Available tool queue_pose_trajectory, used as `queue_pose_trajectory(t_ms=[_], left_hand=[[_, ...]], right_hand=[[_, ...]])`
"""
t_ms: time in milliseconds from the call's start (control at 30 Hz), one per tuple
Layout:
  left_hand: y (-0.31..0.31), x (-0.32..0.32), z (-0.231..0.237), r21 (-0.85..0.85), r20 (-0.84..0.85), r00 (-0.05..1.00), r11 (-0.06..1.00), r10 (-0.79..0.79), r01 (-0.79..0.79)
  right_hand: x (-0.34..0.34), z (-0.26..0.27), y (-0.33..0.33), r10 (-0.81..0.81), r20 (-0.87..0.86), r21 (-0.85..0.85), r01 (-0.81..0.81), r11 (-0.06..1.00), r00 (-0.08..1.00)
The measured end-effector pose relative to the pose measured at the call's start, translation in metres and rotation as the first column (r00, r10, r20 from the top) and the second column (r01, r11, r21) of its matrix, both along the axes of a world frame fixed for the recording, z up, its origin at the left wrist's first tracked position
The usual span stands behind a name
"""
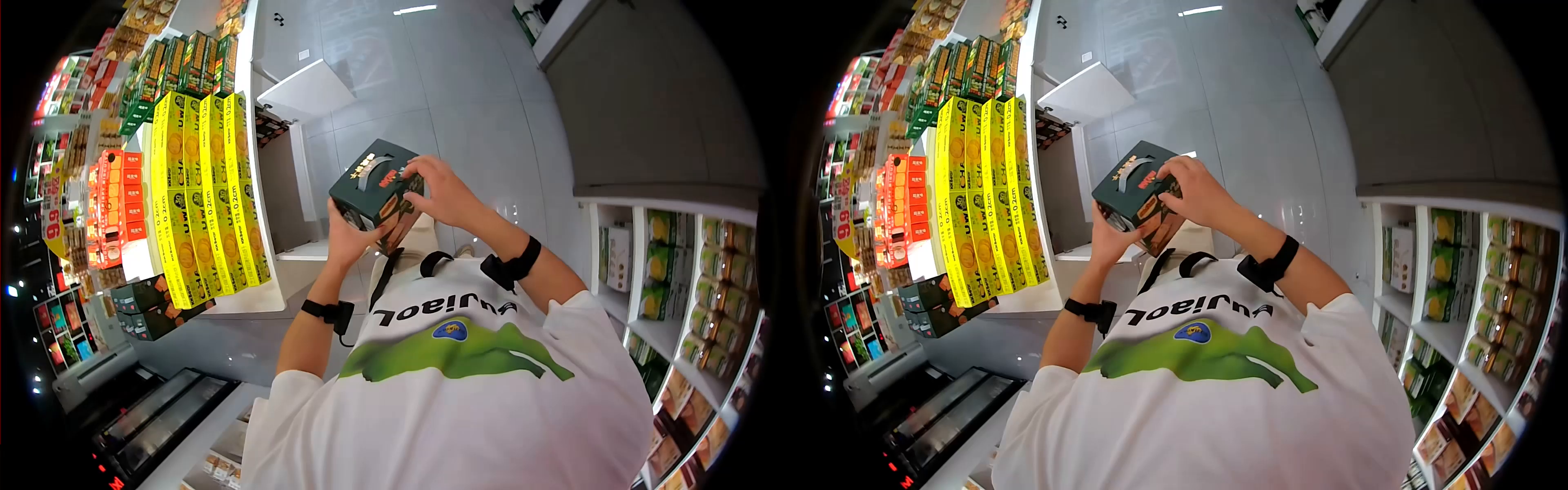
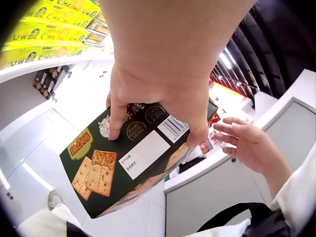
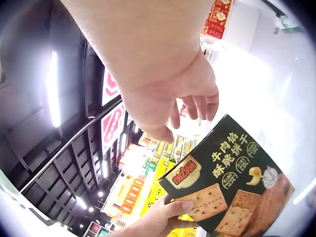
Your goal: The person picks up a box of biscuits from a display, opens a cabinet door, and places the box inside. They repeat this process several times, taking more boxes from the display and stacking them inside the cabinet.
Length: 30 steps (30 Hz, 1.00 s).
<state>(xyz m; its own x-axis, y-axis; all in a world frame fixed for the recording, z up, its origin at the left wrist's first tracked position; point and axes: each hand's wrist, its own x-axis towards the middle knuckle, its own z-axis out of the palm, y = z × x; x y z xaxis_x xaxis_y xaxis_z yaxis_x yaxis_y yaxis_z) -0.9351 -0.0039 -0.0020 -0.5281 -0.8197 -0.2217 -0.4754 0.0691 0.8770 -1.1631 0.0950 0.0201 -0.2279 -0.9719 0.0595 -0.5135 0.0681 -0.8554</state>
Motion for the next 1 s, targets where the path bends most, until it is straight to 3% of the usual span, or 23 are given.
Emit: queue_pose_trajectory(t_ms=[167,233,267,400,600,667,733,833,900,933,1000], left_hand=[[-0.087,-0.001,-0.024,-0.037,0.043,0.995,0.995,0.09,-0.089],[-0.118,-0.002,-0.033,0.002,-0.015,0.991,0.991,0.135,-0.135],[-0.138,-0.001,-0.051,-0.019,-0.05,0.988,0.989,0.145,-0.146],[-0.195,-0.009,-0.031,-0.157,-0.032,0.979,0.967,0.199,-0.202],[-0.274,-0.005,-0.038,-0.012,-0.085,0.918,0.921,0.387,-0.389],[-0.293,0.003,-0.062,-0.004,-0.022,0.891,0.891,0.454,-0.454],[-0.312,0.008,-0.086,-0.01,0.041,0.855,0.856,0.517,-0.517],[-0.349,0.011,-0.13,-0.117,0.01,0.827,0.822,0.562,-0.557],[-0.368,0.024,-0.162,-0.148,0.212,0.781,0.809,0.587,-0.568],[-0.379,0.033,-0.19,-0.14,0.208,0.756,0.784,0.621,-0.605],[-0.402,0.053,-0.249,-0.153,0.247,0.73,0.77,0.637,-0.62]], right_hand=[[-0.037,-0.011,-0.086,0.171,-0.067,0.061,-0.167,0.984,0.983],[-0.05,-0.001,-0.118,0.088,0.025,0.27,-0.091,0.958,0.996],[-0.06,-0.003,-0.137,0.103,0.009,0.271,-0.101,0.957,0.995],[-0.08,-0.015,-0.208,0.058,0.065,0.303,-0.075,0.95,0.996],[-0.067,-0.056,-0.34,0.124,0.197,0.397,-0.194,0.897,0.973],[-0.052,-0.081,-0.387,0.162,0.277,0.451,-0.277,0.848,0.947],[-0.032,-0.11,-0.438,0.237,0.46,0.52,-0.476,0.71,0.856],[0.01,-0.165,-0.498,0.418,0.46,0.454,-0.612,0.647,0.783],[0.031,-0.208,-0.528,0.488,0.416,0.445,-0.64,0.626,0.767],[0.039,-0.231,-0.549,0.559,0.345,0.424,-0.656,0.624,0.754],[0.051,-0.275,-0.581,0.561,0.381,0.415,-0.678,0.606,0.735]])
